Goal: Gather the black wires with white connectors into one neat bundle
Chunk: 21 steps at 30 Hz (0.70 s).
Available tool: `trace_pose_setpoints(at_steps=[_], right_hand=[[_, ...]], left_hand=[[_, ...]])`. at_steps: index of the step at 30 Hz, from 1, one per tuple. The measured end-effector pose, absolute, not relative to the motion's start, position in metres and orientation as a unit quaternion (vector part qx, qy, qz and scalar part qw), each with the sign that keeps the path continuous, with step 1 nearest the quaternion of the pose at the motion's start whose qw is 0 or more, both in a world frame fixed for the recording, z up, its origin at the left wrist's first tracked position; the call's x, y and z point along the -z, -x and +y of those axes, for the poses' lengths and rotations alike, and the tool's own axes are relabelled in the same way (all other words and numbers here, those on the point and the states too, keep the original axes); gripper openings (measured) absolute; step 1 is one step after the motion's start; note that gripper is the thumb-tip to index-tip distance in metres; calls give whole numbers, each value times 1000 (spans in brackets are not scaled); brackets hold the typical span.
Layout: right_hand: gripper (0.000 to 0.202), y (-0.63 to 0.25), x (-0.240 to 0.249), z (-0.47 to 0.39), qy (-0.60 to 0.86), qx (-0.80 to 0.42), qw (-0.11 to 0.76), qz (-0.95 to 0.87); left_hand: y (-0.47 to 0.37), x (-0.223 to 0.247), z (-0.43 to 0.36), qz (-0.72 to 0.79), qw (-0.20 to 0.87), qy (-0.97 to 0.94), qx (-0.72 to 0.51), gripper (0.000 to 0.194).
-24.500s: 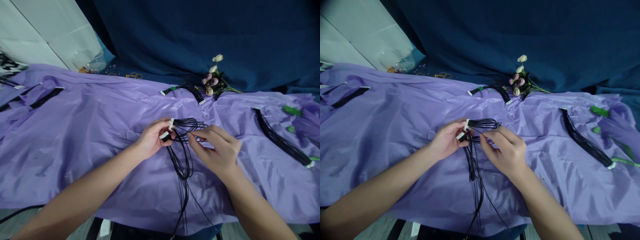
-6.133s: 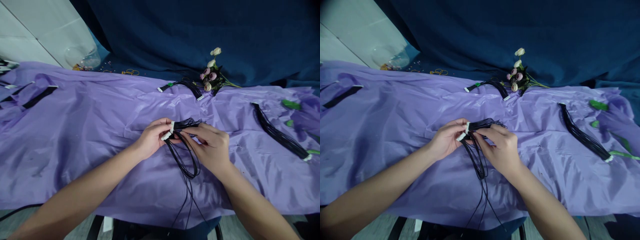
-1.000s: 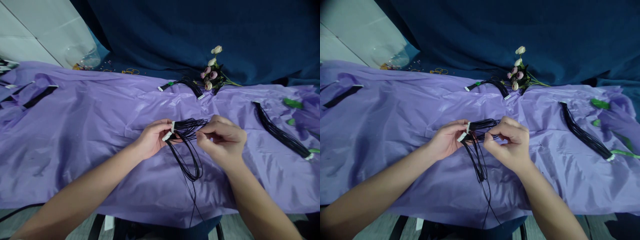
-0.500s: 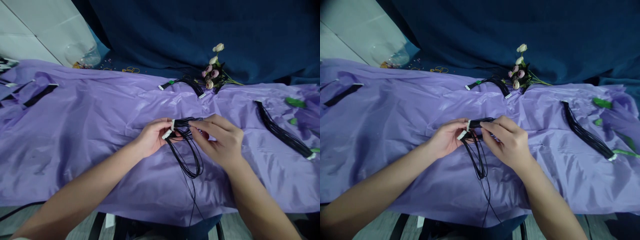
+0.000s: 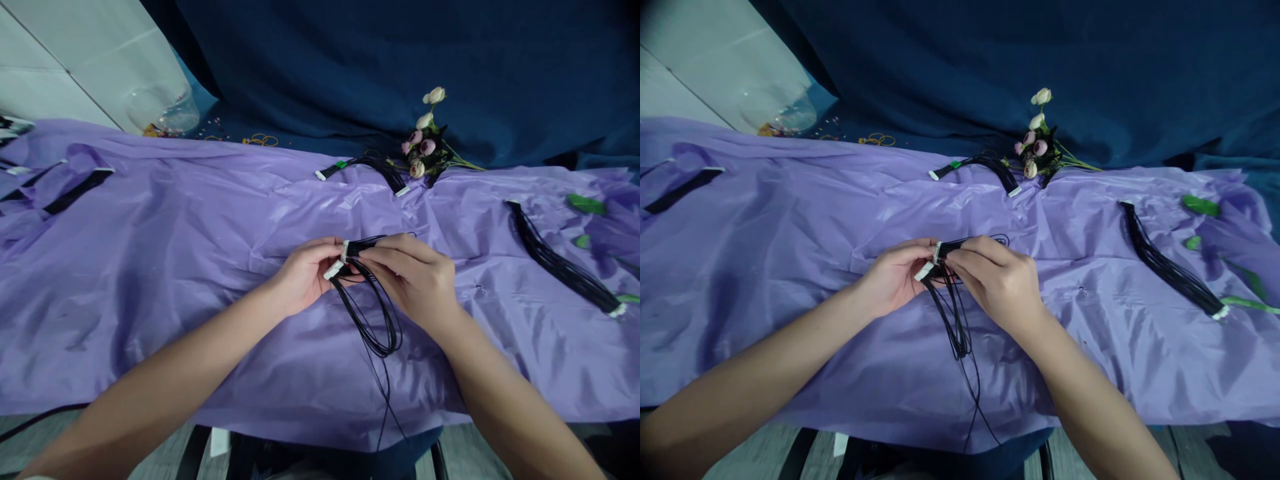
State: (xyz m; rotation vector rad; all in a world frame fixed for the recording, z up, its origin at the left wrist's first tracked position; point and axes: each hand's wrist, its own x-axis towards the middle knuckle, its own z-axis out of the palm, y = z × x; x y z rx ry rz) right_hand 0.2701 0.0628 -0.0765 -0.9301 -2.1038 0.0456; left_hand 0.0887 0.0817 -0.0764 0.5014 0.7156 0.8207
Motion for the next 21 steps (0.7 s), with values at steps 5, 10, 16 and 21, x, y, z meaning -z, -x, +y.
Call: trace_pose_setpoints(at_steps=[5, 10, 16, 21], right_hand=[[22, -266, 71, 61, 378, -16, 413, -829], [34, -262, 59, 48, 403, 147, 520, -739], [18, -251, 65, 39, 391, -36, 500, -772], [9, -242, 68, 39, 413, -284, 415, -760]], left_hand=[[-89, 77, 83, 339, 826, -227, -389, 11], [-86, 69, 87, 333, 822, -182, -425, 12], [-81, 54, 87, 271, 832, -119, -469, 15], [-78, 52, 85, 239, 840, -94, -477, 15]])
